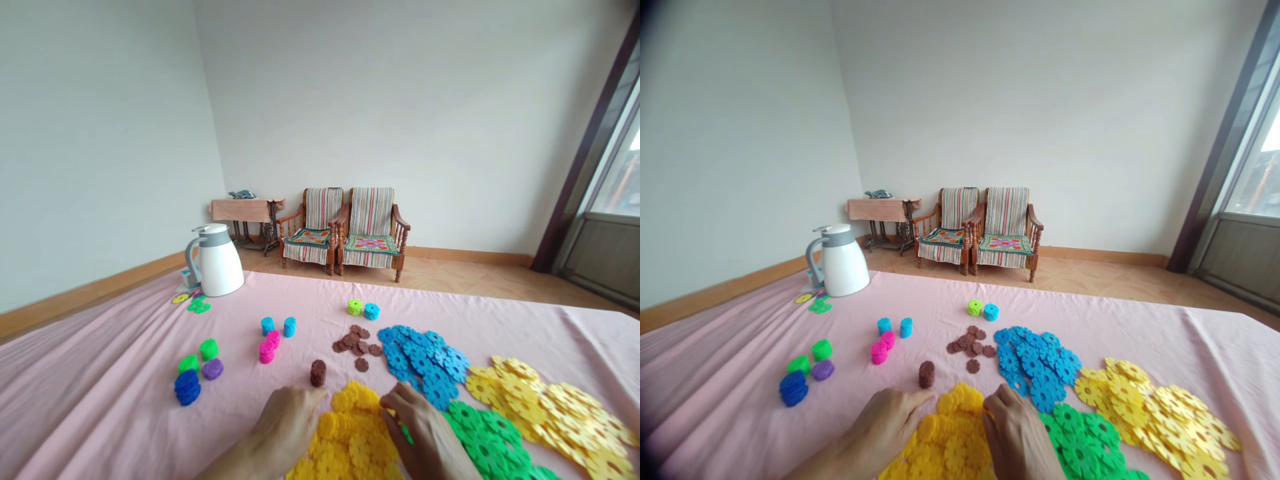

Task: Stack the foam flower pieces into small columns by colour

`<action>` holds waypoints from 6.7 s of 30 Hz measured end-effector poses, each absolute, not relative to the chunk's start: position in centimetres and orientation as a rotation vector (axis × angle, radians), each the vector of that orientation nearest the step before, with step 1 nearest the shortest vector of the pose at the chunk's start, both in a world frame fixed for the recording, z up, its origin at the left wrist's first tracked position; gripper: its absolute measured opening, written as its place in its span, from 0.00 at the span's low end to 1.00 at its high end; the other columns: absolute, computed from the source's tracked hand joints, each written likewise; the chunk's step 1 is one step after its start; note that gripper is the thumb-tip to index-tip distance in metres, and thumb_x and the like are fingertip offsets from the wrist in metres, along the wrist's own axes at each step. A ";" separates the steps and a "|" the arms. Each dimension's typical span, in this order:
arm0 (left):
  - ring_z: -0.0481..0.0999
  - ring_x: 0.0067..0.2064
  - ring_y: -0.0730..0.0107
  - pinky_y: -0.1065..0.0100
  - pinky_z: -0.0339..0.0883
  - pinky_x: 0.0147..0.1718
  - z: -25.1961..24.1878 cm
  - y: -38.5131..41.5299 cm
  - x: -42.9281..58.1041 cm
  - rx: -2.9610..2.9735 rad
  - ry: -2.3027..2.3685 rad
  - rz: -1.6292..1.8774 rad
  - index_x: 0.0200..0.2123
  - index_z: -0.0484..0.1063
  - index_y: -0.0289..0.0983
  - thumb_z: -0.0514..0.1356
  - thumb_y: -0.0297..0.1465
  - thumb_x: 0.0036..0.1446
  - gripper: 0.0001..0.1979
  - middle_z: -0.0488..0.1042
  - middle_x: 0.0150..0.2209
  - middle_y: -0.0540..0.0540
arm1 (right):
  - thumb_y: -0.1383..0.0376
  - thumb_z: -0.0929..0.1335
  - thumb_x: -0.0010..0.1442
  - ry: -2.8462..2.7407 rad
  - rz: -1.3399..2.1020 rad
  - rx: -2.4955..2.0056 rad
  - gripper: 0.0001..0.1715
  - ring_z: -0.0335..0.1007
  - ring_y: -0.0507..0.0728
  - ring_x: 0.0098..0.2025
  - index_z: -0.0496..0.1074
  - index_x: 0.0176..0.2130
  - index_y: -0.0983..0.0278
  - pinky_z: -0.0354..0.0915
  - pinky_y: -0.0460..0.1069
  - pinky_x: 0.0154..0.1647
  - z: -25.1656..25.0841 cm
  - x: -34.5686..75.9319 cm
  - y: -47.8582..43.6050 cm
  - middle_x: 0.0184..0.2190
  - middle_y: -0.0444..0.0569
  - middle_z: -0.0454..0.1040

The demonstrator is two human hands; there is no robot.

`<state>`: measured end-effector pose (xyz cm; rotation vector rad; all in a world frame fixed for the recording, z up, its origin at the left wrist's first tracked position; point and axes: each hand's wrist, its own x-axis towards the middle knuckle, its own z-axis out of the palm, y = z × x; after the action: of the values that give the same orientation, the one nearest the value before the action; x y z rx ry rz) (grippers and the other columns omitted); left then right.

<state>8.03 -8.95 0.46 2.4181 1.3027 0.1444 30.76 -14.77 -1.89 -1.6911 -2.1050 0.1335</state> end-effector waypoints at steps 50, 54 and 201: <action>0.76 0.39 0.59 0.66 0.63 0.35 -1.0 -5.6 6.3 2.587 1.573 0.208 0.45 0.67 0.39 0.47 0.24 0.55 0.16 0.77 0.36 0.42 | 0.67 0.57 0.62 -2.128 0.082 -1.687 0.14 0.69 0.53 0.35 0.69 0.31 0.61 0.63 0.45 0.36 -2.2 31.0 -14.6 0.32 0.48 0.71; 0.76 0.39 0.61 0.67 0.63 0.34 -1.1 -5.2 6.4 2.552 1.625 0.202 0.48 0.65 0.39 0.48 0.23 0.54 0.18 0.77 0.36 0.41 | 0.67 0.57 0.62 -2.120 0.081 -1.689 0.14 0.69 0.53 0.35 0.69 0.31 0.61 0.63 0.45 0.36 -2.3 31.0 -14.4 0.32 0.47 0.71; 0.70 0.36 0.66 0.70 0.61 0.34 -1.4 -2.3 13.0 2.537 1.317 0.493 0.29 0.70 0.37 0.59 0.31 0.48 0.03 0.68 0.35 0.46 | 0.66 0.56 0.62 -2.119 0.073 -1.682 0.16 0.70 0.53 0.35 0.70 0.31 0.61 0.63 0.45 0.35 -2.9 31.6 -14.3 0.31 0.48 0.71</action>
<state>12.96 -2.31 -1.38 2.5371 1.3173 0.4933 31.61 -14.25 -2.94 -1.6822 -2.1192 0.0735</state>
